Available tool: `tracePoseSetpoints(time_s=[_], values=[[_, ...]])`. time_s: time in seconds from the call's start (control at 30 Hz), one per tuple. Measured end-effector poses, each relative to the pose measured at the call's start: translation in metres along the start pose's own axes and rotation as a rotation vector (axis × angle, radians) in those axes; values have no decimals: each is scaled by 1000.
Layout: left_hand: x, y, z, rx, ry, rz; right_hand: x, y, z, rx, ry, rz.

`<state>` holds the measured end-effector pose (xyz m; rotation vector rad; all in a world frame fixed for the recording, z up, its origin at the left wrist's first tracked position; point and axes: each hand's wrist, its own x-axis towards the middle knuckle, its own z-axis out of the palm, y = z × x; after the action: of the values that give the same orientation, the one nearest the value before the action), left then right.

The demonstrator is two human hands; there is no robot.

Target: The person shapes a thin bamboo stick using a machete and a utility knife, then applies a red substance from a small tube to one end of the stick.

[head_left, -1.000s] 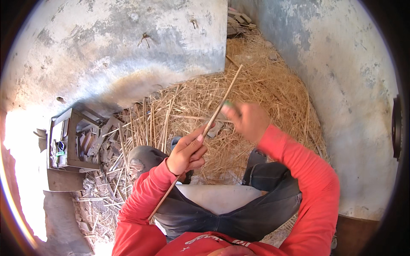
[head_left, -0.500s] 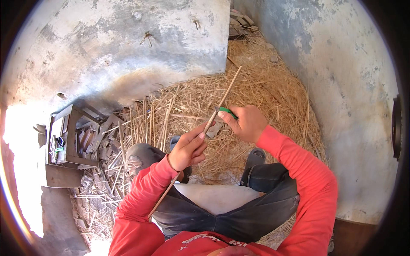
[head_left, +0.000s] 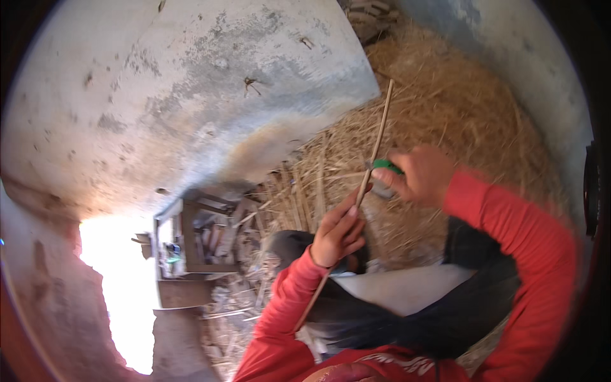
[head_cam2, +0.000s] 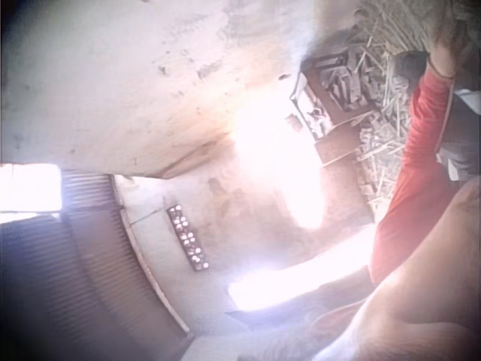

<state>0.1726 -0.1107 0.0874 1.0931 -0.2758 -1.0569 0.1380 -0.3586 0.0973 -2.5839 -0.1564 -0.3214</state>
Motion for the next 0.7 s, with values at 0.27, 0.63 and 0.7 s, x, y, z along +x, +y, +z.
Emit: tracePoseSetpoints(time_s=[0.27, 0.63, 0.7], values=[[19, -10, 5, -163, -206, -4, -19, -9, -15, 12, -37, 67], [9, -5, 5, -177, -178, 106, 7, -2, -16, -96, -25, -9], [16, -4, 6, -189, -161, 105, 7, 2, -12, -133, 14, -16]])
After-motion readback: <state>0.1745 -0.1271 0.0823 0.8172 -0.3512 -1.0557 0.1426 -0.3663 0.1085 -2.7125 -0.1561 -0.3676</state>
